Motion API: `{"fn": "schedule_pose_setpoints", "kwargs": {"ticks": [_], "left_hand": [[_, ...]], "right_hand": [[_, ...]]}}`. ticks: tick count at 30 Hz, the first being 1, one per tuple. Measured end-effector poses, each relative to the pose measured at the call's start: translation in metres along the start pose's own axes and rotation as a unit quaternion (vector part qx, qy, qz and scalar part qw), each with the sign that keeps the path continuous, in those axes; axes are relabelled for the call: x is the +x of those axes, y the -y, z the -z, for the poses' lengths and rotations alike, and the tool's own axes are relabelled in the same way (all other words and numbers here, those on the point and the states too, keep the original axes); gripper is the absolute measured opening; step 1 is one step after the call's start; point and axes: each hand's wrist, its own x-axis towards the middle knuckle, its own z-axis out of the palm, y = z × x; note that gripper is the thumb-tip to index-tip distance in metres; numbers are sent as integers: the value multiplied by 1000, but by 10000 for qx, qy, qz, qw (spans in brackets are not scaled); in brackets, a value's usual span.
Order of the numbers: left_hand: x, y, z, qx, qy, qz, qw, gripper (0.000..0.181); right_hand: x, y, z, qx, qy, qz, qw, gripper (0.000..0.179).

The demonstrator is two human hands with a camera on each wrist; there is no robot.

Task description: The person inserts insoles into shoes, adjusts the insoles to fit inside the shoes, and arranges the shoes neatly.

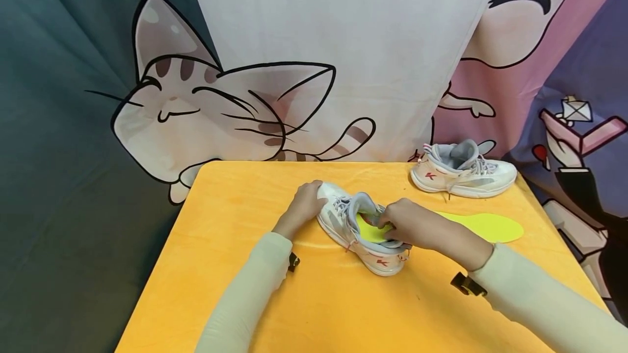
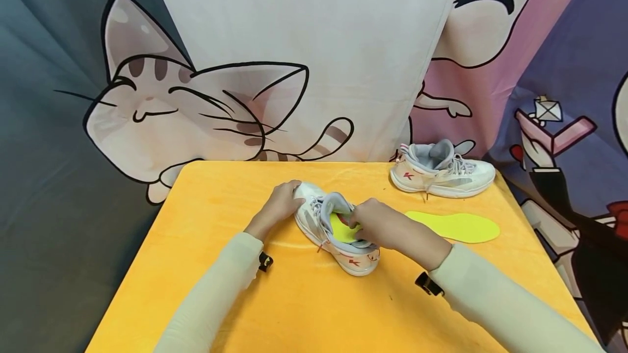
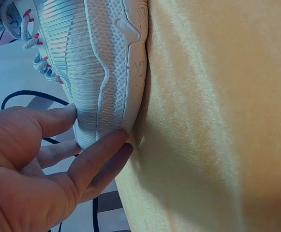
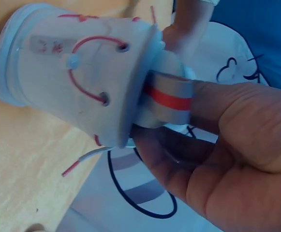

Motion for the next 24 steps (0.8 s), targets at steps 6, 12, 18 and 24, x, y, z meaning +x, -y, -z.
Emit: {"fn": "schedule_pose_setpoints", "kwargs": {"ticks": [6, 12, 18, 24], "left_hand": [[0, 0, 0, -9, -3, -24, 10000, 55], [0, 0, 0, -37, 1, -22, 10000, 55], [-1, 0, 1, -14, 8, -6, 10000, 55], [0, 1, 1, -6, -11, -25, 10000, 55]], "right_hand": [[12, -6, -8, -104, 180, 268, 9994, 10], [16, -15, -2, 230, 602, 769, 9950, 8], [20, -14, 9, 49, 1032, 750, 9918, 12], [30, -2, -3, -691, 1015, 509, 9911, 27]]}}
